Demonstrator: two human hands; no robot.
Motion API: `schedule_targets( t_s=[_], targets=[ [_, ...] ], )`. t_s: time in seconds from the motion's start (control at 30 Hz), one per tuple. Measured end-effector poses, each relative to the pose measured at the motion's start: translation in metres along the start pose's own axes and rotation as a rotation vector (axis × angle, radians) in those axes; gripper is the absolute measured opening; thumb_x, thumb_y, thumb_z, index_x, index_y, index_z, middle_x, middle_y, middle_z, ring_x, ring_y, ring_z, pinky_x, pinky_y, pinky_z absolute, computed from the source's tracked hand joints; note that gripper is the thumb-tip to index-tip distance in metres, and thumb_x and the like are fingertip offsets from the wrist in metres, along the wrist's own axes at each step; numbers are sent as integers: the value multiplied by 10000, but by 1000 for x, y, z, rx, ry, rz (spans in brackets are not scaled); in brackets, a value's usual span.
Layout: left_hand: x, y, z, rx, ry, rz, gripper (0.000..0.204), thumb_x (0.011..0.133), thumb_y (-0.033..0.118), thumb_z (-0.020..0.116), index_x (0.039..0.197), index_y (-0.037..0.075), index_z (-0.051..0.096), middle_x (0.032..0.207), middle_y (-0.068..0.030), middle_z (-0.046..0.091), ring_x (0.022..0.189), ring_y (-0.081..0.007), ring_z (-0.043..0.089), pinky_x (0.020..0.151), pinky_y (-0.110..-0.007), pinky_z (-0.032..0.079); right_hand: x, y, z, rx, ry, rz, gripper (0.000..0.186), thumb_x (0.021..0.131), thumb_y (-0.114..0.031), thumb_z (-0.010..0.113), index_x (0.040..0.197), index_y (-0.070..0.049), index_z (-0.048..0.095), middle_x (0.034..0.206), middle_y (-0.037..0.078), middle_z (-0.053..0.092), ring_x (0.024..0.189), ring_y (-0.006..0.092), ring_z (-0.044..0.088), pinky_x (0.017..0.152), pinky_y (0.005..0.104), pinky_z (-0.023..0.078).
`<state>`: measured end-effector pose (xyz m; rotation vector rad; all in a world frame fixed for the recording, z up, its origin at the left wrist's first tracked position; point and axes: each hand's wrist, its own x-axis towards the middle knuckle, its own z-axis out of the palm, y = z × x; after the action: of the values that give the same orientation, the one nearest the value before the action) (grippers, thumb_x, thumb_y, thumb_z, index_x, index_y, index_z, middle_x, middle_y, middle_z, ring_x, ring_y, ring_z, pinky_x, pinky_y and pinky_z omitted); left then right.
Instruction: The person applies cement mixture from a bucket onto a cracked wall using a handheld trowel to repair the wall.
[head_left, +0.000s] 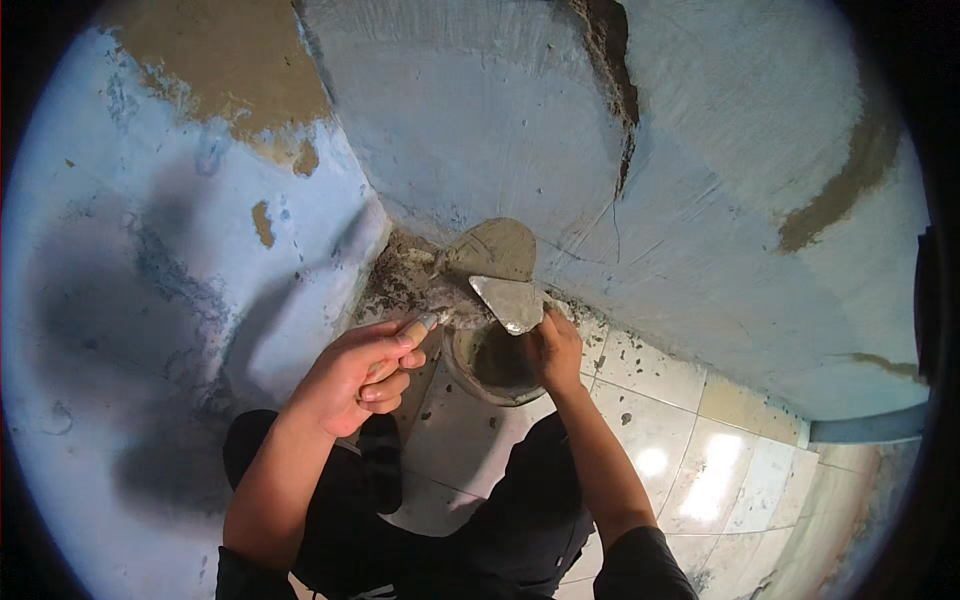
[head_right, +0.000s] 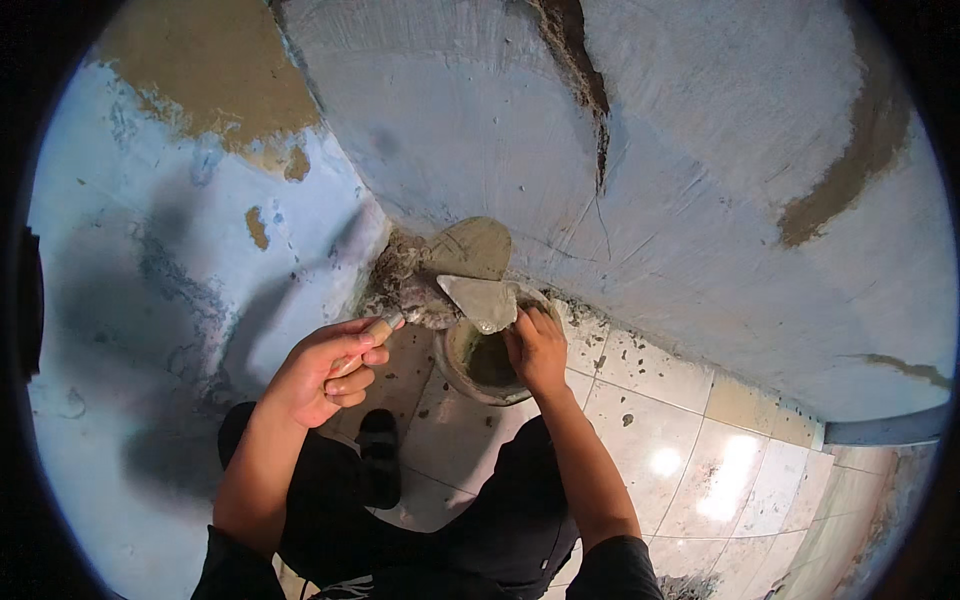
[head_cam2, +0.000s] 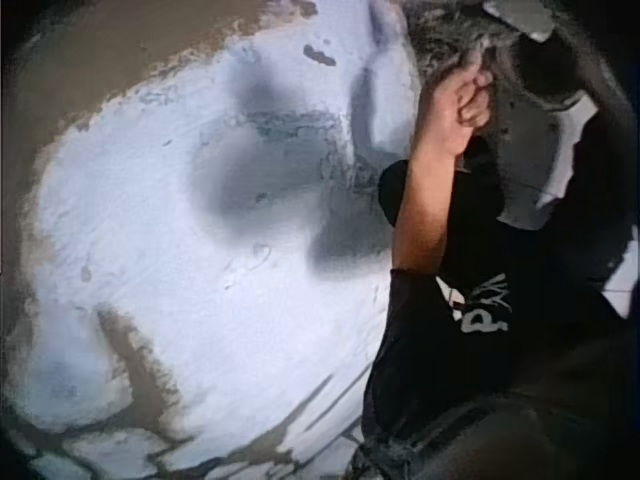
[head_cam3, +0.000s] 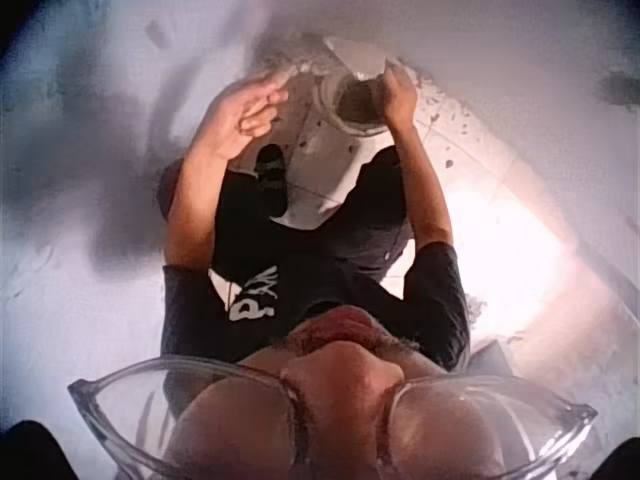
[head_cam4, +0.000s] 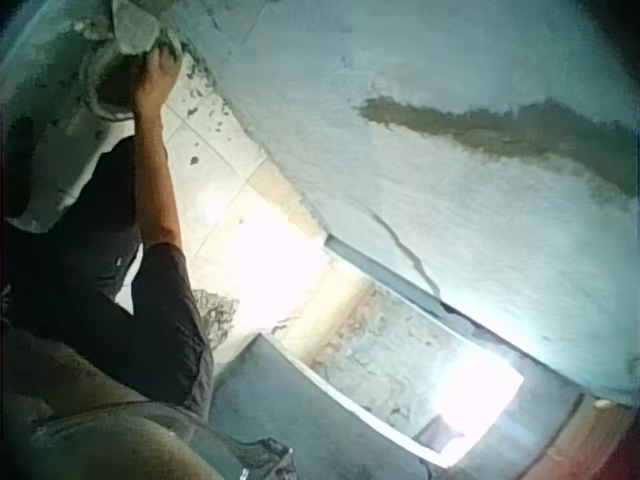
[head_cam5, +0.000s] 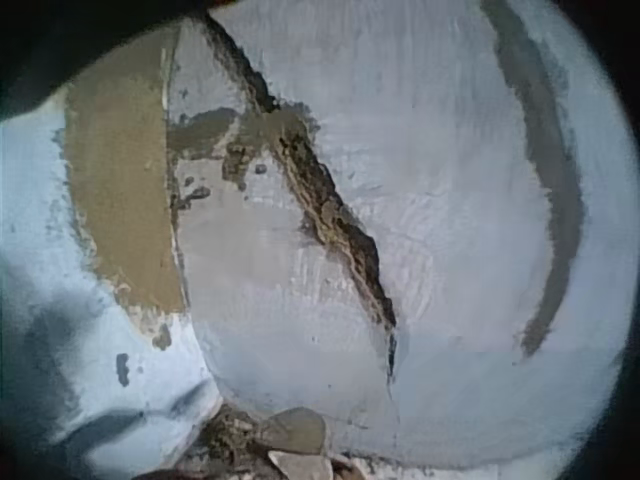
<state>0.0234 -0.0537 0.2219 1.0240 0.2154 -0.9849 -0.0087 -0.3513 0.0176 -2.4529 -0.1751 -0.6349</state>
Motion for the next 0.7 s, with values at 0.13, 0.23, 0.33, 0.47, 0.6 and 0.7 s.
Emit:
schedule_targets(
  t_s=[0.13, 0.23, 0.33, 0.47, 0.6, 0.7],
  targets=[
    [-2, -6, 2, 2, 38, -3, 51, 1009, 184, 576, 1014, 137, 558, 907, 28, 513, 499, -7, 337, 447, -196, 234, -13, 14, -3, -17, 6, -41, 318, 822, -124, 739, 1115, -60, 633, 942, 137, 605, 869, 378, 610, 761, 469, 487],
    [-4, 0, -2, -19, 18, 48, 106, 1010, 184, 573, 1099, 129, 589, 909, 32, 526, 505, -8, 341, 453, -194, 231, -29, 42, -7, -17, -11, 55, 294, 840, -135, 737, 1108, -63, 639, 947, 137, 610, 879, 373, 613, 748, 466, 482],
    [-14, 6, -2, -10, 35, 118, 383, 1017, 199, 548, 1384, 89, 547, 909, 29, 512, 478, -6, 308, 424, -195, 219, -36, 42, -18, -61, -32, 128, 259, 872, -157, 744, 1084, -58, 634, 904, 126, 629, 840, 366, 624, 714, 458, 481],
    [-24, 7, 5, -10, 51, 127, 290, 1005, 186, 581, 1284, 112, 594, 932, 16, 555, 485, -15, 336, 452, -204, 240, -29, 24, -39, 200, -6, 294, 287, 953, -232, 733, 1108, -20, 615, 847, 80, 652, 681, 237, 625, 612, 353, 489],
    [-22, 8, 4, 85, 100, 131, 224, 1006, 190, 583, 1213, 104, 595, 929, 13, 561, 475, -19, 347, 448, -211, 247, 6, -21, -71, 854, 31, 427, 256, 1051, -256, 612, 1164, -26, 617, 788, 4, 594, 605, 87, 520, 539, 257, 434],
    [-19, 6, 4, 101, 91, 126, 142, 1006, 186, 582, 1121, 103, 585, 926, 10, 561, 472, -15, 348, 445, -214, 249, 22, -34, -93, 1091, -71, 520, 262, 1083, -261, 550, 1180, -28, 621, 801, 5, 599, 622, 69, 537, 537, 226, 429]
  ],
)
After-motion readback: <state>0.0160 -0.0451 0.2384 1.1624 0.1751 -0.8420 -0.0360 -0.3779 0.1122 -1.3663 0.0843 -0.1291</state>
